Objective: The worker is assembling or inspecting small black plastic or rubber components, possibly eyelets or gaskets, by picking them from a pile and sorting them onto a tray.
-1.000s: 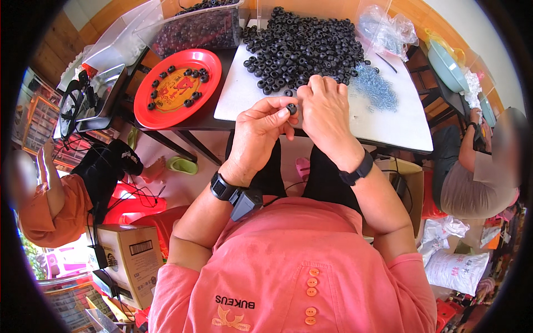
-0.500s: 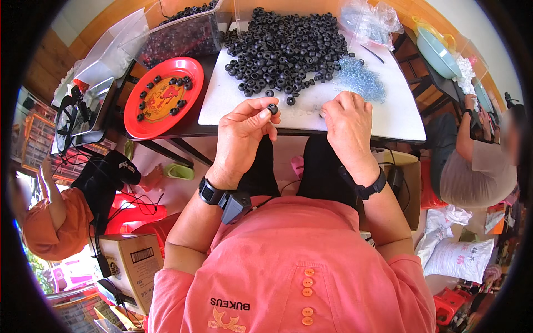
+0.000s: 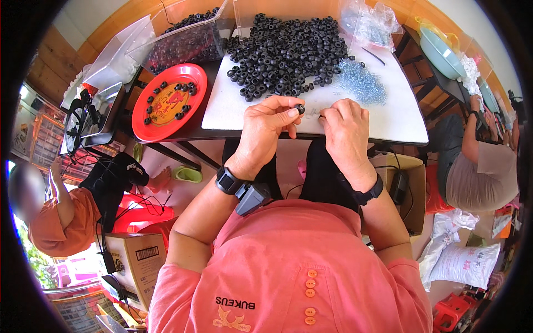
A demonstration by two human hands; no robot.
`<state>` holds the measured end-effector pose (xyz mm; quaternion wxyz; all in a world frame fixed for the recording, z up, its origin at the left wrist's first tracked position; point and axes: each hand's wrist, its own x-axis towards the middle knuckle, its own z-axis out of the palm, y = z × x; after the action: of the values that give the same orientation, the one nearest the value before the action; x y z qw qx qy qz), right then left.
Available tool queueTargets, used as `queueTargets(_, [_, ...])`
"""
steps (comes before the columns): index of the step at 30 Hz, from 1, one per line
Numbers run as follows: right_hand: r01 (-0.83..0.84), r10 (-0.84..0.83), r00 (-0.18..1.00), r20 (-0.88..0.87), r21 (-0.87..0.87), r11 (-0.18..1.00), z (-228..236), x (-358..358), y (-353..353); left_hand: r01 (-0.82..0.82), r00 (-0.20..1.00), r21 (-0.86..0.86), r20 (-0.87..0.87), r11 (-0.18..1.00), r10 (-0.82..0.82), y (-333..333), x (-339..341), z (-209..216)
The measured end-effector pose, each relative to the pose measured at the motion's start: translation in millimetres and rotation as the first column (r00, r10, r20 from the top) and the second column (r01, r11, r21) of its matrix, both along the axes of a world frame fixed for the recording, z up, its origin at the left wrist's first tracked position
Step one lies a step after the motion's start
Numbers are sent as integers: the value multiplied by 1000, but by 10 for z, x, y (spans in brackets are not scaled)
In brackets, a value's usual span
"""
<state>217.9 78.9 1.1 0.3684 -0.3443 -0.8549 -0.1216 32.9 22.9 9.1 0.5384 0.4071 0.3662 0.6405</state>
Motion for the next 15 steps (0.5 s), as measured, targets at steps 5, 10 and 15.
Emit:
queueTargets(5, [-65, 65, 998, 5, -7, 998, 10, -12, 12, -31, 999, -45, -27, 999, 30, -29, 30, 7])
queueTargets(10, [-88, 83, 992, -92, -56, 995, 81, -47, 11, -3, 1000, -47, 13, 999, 4, -25, -10, 17])
queueTargets(15, [-300, 159, 878, -451, -261, 918, 222, -140, 35, 23, 996, -44, 91, 999, -19, -20, -34, -5])
